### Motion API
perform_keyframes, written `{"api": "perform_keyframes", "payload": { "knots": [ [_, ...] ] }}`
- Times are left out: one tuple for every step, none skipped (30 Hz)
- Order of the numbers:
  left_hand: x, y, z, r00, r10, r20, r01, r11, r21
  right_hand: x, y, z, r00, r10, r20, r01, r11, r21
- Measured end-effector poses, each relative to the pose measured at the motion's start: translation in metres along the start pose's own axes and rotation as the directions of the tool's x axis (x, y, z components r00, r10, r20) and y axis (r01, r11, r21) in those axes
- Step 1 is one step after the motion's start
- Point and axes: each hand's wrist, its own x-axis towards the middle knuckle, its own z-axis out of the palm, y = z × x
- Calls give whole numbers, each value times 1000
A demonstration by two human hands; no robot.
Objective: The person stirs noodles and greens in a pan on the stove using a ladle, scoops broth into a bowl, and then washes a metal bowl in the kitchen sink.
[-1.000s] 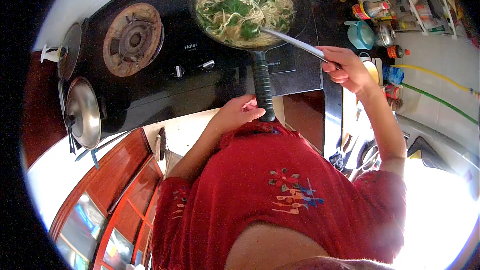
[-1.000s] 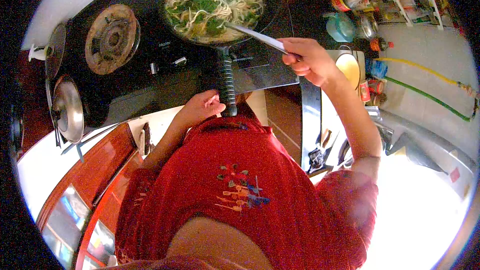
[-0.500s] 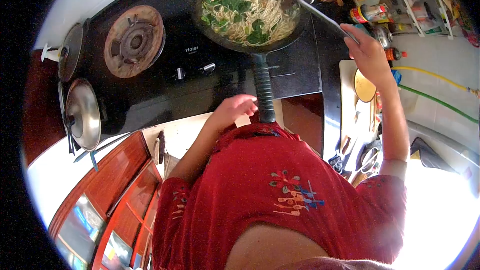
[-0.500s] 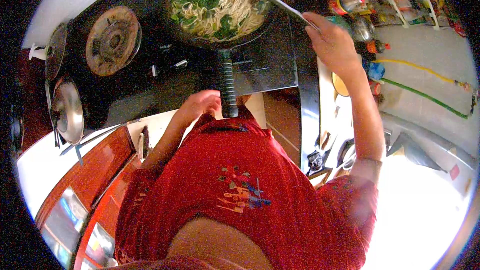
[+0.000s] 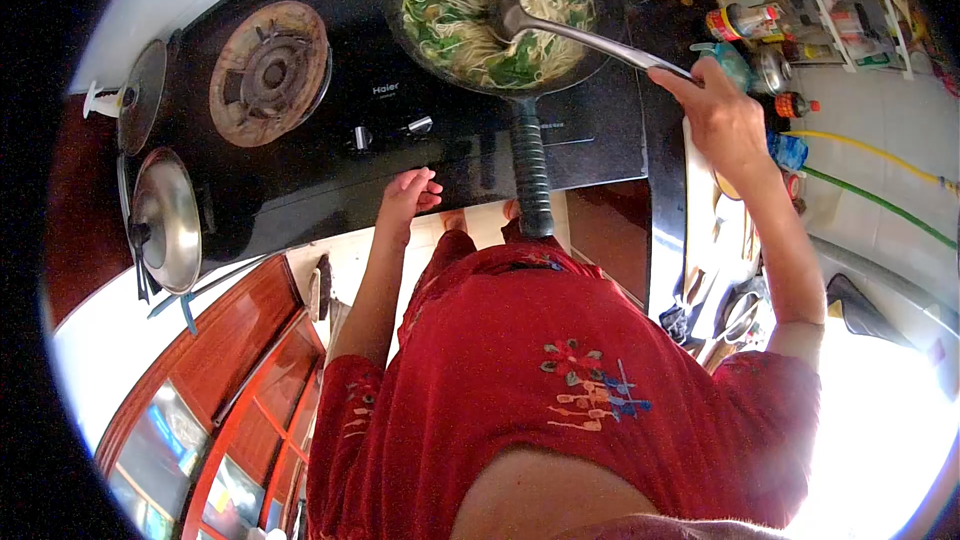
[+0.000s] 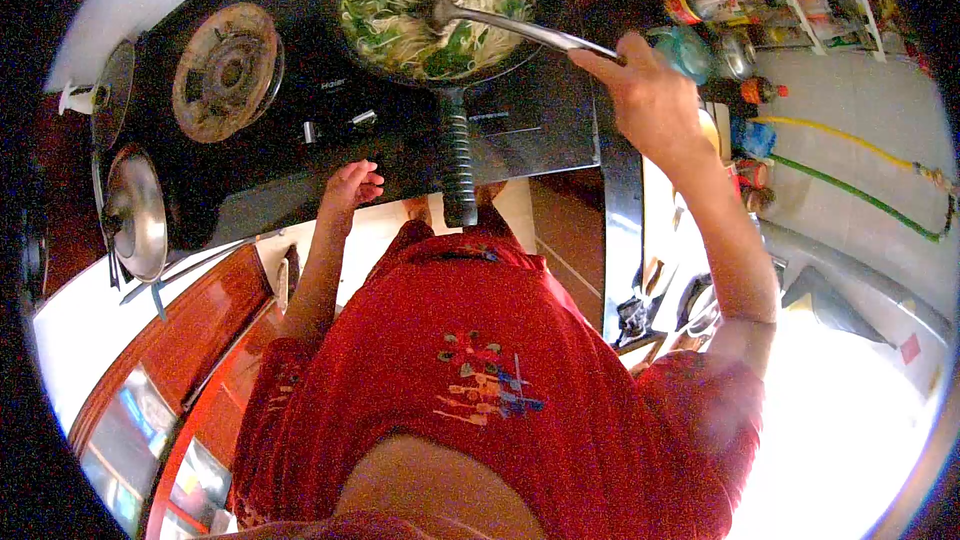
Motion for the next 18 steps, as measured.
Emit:
{"api": "perform_keyframes", "payload": {
  "knots": [
    [1,-1,2,1000,-3,14,3,1000,12,-4,5,-3,1000,-7,-15,7,999,-35],
    [3,-1,3,1000,-5,29,5,1000,25,-8,10,-7,999,-15,-31,12,997,-71],
    [5,-1,5,999,-8,36,7,1000,29,-11,15,-9,999,-23,-45,18,994,-106],
    [9,-1,6,999,-11,44,10,999,33,-15,19,-11,999,-3,-42,-2,993,-120],
    [13,0,8,999,-13,51,12,999,38,-17,22,-14,998,8,-55,-15,993,-121],
    [18,-1,9,998,-14,57,12,999,33,-19,23,-17,997,19,-68,-27,992,-122],
    [24,-2,9,998,-14,61,12,1000,28,-20,25,-20,996,29,-83,-39,992,-121],
    [29,-2,9,998,-14,64,12,1000,24,-20,27,-22,993,25,-112,-40,991,-131],
    [32,-1,9,999,-23,45,23,1000,0,-20,27,-22,990,71,-121,-82,992,-95],
    [35,2,9,999,-30,24,30,999,-26,-18,27,-22,985,114,-130,-123,991,-58],
    [37,3,8,999,-38,2,38,998,-53,-16,27,-22,978,156,-137,-161,987,-19],
    [41,4,7,999,-38,-11,37,995,-89,-13,24,-20,969,157,-191,-149,987,56],
    [44,4,6,999,-47,-15,45,992,-119,-7,20,-15,956,162,-244,-133,983,130],
    [47,5,6,998,-57,-20,54,988,-148,0,15,-10,940,170,-295,-111,972,205],
    [49,5,6,997,-69,-25,63,982,-177,7,11,-2,937,190,-294,-114,960,256],
    [50,6,8,998,-61,-29,54,980,-192,15,4,8,929,186,-321,-88,951,296],
    [51,6,9,998,-58,-33,50,976,-212,24,-5,18,919,185,-347,-62,940,334],
    [52,7,9,998,-54,-36,45,971,-233,32,-16,28,914,197,-355,-57,928,368]
  ]
}}
